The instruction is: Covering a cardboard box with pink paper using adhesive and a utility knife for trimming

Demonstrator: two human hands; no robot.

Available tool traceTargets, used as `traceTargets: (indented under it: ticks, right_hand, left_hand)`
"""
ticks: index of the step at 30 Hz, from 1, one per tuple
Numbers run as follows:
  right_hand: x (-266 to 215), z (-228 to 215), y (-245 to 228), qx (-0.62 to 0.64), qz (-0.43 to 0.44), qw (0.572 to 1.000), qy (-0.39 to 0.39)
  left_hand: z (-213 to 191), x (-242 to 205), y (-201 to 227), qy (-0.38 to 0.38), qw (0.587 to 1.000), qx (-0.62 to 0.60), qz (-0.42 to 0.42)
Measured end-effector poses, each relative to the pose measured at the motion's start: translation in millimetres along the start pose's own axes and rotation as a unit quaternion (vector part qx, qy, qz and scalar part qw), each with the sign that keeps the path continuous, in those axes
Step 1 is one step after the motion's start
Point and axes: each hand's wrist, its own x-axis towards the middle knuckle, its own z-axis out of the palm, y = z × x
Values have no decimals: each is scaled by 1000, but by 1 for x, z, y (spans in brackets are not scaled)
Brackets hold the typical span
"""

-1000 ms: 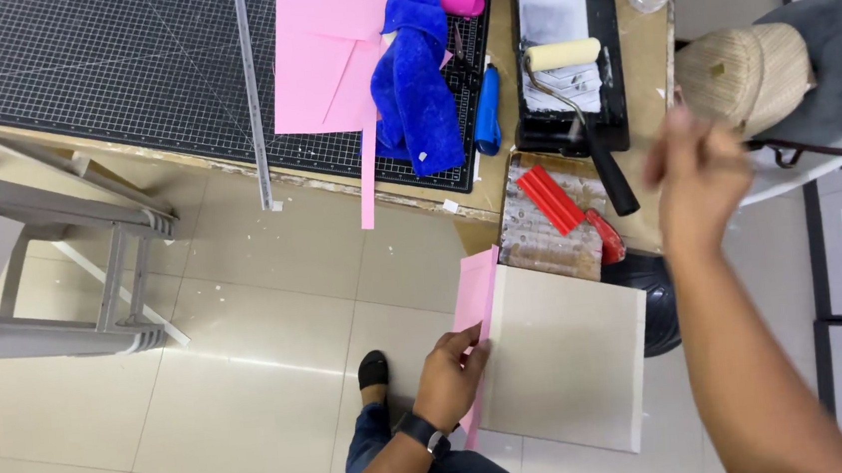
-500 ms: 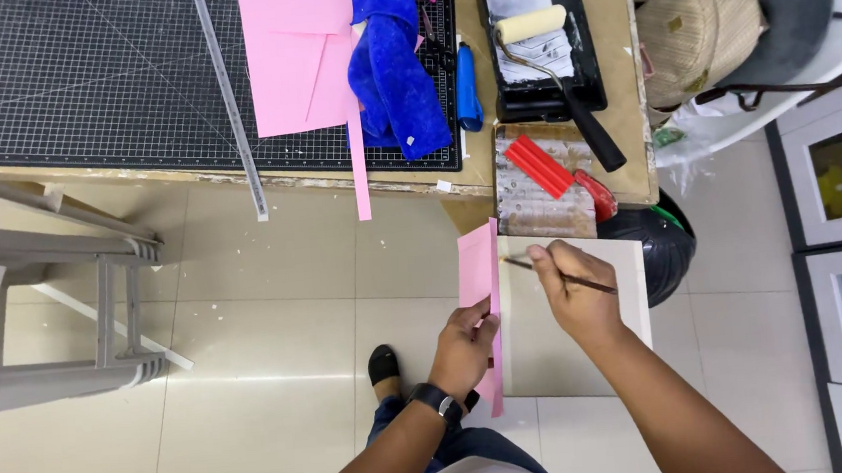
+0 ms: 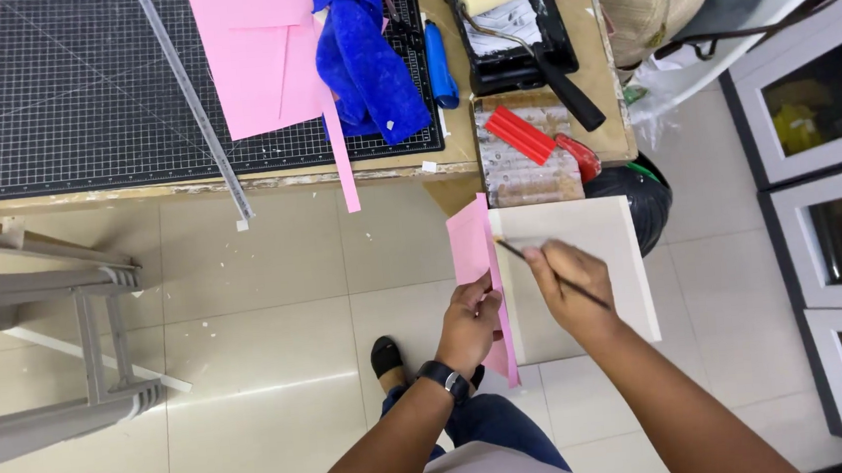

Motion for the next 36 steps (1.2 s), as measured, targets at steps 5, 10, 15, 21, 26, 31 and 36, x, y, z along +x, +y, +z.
traceTargets:
  ticks: [5,10,15,21,26,31,36]
  right_hand:
    - [-62,-29,-32,-14,57,997,-42]
    - [-101,-50,-52,14,113,983,-143]
    - [-100,-47,-43,-43,181,970,-157]
    - [-65,-76,-28,60,287,953,-74]
    - [58,-97,16,138,227,960,86]
    - [213,-47,127,169,195,958,122]
    - [318,38,231,57,99,992,54]
  left_hand:
    - [-3,-2,7,-15,1000,13,0]
    - [-1,2,2,-9,999,-6,-48]
    - [-1,3,2,-1,998,-15,-58]
    - [-2,9,-3,3,999,-7,-49]
    - [2,19,-35,26,1000,3,-13]
    - [8,5,2,33,997,3,-72]
    - [15,7,8,71,991,8,-117]
